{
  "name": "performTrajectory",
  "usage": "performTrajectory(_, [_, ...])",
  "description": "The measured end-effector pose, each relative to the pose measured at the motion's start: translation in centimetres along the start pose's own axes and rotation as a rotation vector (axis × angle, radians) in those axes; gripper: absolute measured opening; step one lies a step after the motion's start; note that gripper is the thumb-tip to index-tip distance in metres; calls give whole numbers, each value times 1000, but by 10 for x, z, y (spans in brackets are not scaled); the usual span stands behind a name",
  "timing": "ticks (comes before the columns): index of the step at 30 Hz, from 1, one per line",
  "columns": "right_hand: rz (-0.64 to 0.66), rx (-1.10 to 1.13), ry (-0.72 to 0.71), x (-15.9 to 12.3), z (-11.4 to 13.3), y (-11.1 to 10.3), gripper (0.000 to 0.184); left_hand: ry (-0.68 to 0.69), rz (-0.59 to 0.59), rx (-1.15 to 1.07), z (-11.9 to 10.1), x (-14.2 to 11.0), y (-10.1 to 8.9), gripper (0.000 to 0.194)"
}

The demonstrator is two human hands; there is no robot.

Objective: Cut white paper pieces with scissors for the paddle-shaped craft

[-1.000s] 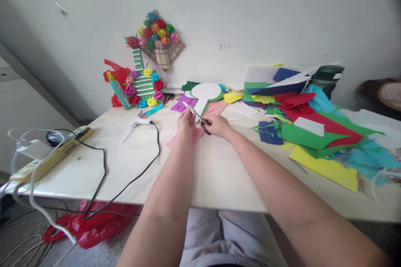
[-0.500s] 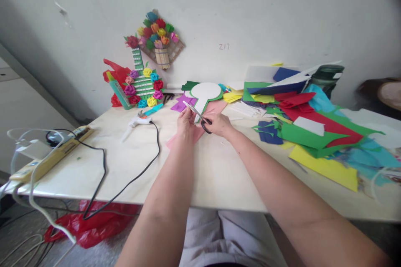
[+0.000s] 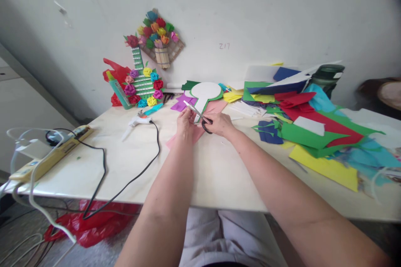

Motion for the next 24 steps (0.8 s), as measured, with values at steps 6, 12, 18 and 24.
performTrajectory(6, [-3,-1,-14,0,0,-1,28,-12,-25,-7,0,-1,0,4])
performTrajectory(12, [-7,-4,-21,2,-1,0,24,3,-9,6,-1,1,-1,4])
performTrajectory(18, [-8,-6,-25,3,-2,1,24,9,0,-9,-2,0,1,4])
performTrajectory(24, [2,-15,-21,5,-3,1,23,-3,-4,-21,-2,-1,2,4])
Point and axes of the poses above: each hand's wrist, its own x-axis towards the middle knuckle, its own y-axis out of the palm, z = x × y, the point moved 8 cm from there along x, towards the middle knuckle, and after that the axes turned 1 degree about z, right-handed, at the moved point
